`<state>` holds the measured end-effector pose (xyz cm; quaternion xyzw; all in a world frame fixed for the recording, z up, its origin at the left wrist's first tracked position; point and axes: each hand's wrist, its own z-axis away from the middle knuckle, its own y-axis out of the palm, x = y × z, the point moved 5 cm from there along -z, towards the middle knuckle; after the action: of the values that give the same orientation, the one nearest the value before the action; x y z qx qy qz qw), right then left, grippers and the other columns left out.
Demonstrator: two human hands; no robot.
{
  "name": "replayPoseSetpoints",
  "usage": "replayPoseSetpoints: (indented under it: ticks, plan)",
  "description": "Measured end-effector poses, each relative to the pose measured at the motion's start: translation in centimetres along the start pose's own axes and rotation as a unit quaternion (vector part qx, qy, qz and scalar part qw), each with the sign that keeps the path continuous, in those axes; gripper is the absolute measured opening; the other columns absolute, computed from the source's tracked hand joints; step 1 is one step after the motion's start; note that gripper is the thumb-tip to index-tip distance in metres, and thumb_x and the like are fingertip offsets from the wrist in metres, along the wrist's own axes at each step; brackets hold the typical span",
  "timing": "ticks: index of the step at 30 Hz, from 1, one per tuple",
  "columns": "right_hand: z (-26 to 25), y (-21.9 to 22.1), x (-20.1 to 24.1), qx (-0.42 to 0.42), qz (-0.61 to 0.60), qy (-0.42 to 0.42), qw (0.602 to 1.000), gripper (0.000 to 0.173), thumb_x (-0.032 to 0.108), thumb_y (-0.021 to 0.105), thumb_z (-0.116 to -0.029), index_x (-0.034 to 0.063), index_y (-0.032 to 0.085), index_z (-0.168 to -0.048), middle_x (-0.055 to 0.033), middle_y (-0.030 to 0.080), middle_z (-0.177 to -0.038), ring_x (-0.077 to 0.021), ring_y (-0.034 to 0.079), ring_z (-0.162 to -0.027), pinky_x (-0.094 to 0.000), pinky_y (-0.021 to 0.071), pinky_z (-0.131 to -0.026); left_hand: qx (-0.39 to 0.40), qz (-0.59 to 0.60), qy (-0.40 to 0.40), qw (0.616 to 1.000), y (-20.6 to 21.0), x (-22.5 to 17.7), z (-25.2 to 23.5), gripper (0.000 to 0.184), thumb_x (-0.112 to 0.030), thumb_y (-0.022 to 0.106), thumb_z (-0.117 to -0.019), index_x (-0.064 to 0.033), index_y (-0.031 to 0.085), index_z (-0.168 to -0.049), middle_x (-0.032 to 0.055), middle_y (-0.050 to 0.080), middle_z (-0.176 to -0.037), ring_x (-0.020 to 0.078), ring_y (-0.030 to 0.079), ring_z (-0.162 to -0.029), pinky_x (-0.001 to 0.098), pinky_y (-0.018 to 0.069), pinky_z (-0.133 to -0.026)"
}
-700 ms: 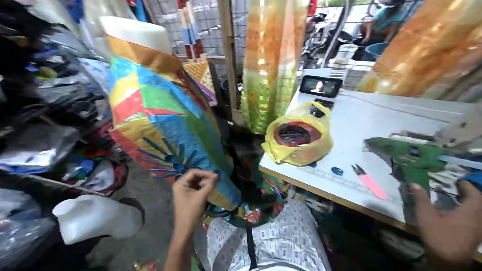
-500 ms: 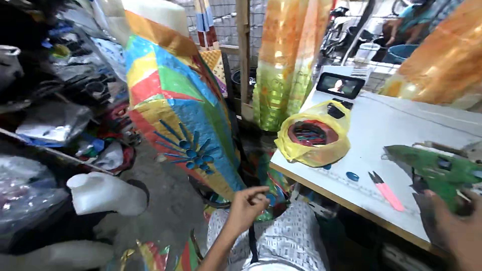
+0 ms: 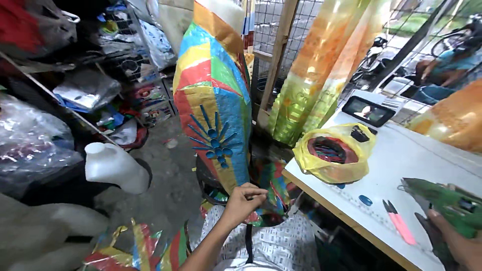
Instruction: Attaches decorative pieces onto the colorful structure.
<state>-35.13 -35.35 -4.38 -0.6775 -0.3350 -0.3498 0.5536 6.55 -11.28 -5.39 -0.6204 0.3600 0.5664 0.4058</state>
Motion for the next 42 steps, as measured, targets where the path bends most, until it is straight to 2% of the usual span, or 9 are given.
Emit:
replayPoseSetpoints:
  ticks: [5, 7, 9, 12, 15, 17, 21, 25, 42]
  plan:
    - [0.5, -0.5, 0.2, -0.077, -0.007, -0.030, 0.997, 0.072, 0.032, 0.077, -0.0912, -0.0121, 0.049, -0.140, -0.0348, 0.055, -0.136, -0.0398, 0.056, -0.126, -0.0531, 0.0425, -0.110, -0.050, 0.049, 0.011, 0.997, 0.4, -0.5, -0.5, 0.012, -0.008, 0.073, -0.0918, -0.0015, 0.078, -0.101, 0.0068, 0.069, -0.108, 0.0091, 0.068, -0.097, 0.0234, 0.0592, -0.084]
    - [2.5, -1.1, 1.8, -0.119, -0.044, -0.040, 0.991, 0.067, 0.029, 0.074, -0.0931, -0.0144, 0.050, -0.137, -0.0306, 0.059, -0.131, -0.0295, 0.060, -0.121, -0.0428, 0.0460, -0.107, -0.069, 0.097, -0.007, 0.993, 0.7, -0.7, -0.8, 0.016, -0.001, 0.071, -0.0912, 0.0004, 0.074, -0.107, 0.0078, 0.070, -0.109, 0.0115, 0.069, -0.096, 0.0269, 0.0599, -0.084]
    - [5.2, -1.3, 3.9, -0.129, -0.122, -0.068, 0.982, 0.054, 0.024, 0.069, -0.0973, -0.0129, 0.049, -0.132, -0.0108, 0.067, -0.112, -0.0063, 0.065, -0.098, -0.0251, 0.0543, -0.090, -0.095, 0.148, -0.037, 0.984, 1.0, -0.9, -1.0, 0.020, 0.002, 0.070, -0.0914, 0.0024, 0.070, -0.112, 0.0068, 0.073, -0.100, 0.0118, 0.071, -0.087, 0.0281, 0.0603, -0.081]
    - [9.3, 0.1, 6.8, -0.034, -0.288, -0.142, 0.946, 0.035, 0.018, 0.063, -0.0996, 0.0019, 0.045, -0.125, 0.0088, 0.074, -0.101, -0.0039, 0.072, -0.094, -0.0232, 0.0609, -0.087, -0.112, 0.165, -0.055, 0.978, 1.5, -1.7, -1.4, 0.029, 0.004, 0.070, -0.0910, 0.0037, 0.065, -0.119, 0.0053, 0.074, -0.089, 0.0119, 0.072, -0.080, 0.0273, 0.0609, -0.076]
    - [11.5, 2.8, 7.9, 0.088, -0.356, -0.188, 0.911, 0.040, 0.041, 0.073, -0.0935, 0.0182, 0.060, -0.124, 0.0049, 0.077, -0.103, -0.0146, 0.075, -0.095, -0.0324, 0.0623, -0.088, -0.109, 0.155, -0.044, 0.981, 2.4, -2.6, -1.9, 0.028, 0.004, 0.071, -0.0900, 0.0033, 0.066, -0.118, 0.0050, 0.076, -0.086, 0.0118, 0.073, -0.077, 0.0268, 0.0616, -0.074]
    - [12.6, 4.4, 8.1, 0.132, -0.353, -0.184, 0.908, 0.034, 0.044, 0.073, -0.0922, 0.0269, 0.067, -0.121, 0.0083, 0.077, -0.102, -0.0102, 0.073, -0.094, -0.0288, 0.0614, -0.086, -0.094, 0.155, -0.040, 0.983, 3.1, -3.1, -2.0, 0.023, 0.004, 0.070, -0.0917, 0.0036, 0.067, -0.114, 0.0050, 0.076, -0.087, 0.0117, 0.074, -0.079, 0.0266, 0.0621, -0.076]
    - [14.1, 6.8, 8.7, 0.142, -0.305, -0.201, 0.920, 0.029, 0.045, 0.072, -0.0928, 0.0328, 0.066, -0.119, 0.0186, 0.074, -0.100, 0.0024, 0.070, -0.091, -0.0188, 0.0594, -0.082, -0.069, 0.161, -0.034, 0.984, 3.9, -3.4, -1.9, 0.021, 0.005, 0.068, -0.0929, 0.0053, 0.070, -0.114, 0.0082, 0.076, -0.094, 0.0132, 0.074, -0.083, 0.0272, 0.0625, -0.080]
    - [14.7, 7.5, 9.1, 0.147, -0.259, -0.188, 0.936, 0.037, 0.044, 0.075, -0.0895, 0.0257, 0.061, -0.119, 0.0250, 0.070, -0.099, 0.0101, 0.066, -0.093, -0.0142, 0.0575, -0.083, -0.073, 0.158, -0.023, 0.985, 3.9, -3.8, -2.0, 0.022, 0.003, 0.069, -0.0926, 0.0059, 0.071, -0.114, 0.0097, 0.076, -0.097, 0.0145, 0.074, -0.085, 0.0281, 0.0628, -0.081]
    - [13.8, 7.9, 8.6, 0.179, -0.242, -0.227, 0.926, 0.030, 0.050, 0.071, -0.0920, 0.0273, 0.067, -0.110, 0.0174, 0.071, -0.090, 0.0046, 0.067, -0.082, -0.0174, 0.0588, -0.075, -0.050, 0.160, -0.015, 0.986, 4.3, -4.1, -2.1, 0.022, 0.003, 0.070, -0.0926, 0.0049, 0.074, -0.114, 0.0100, 0.077, -0.102, 0.0134, 0.074, -0.087, 0.0270, 0.0626, -0.082]
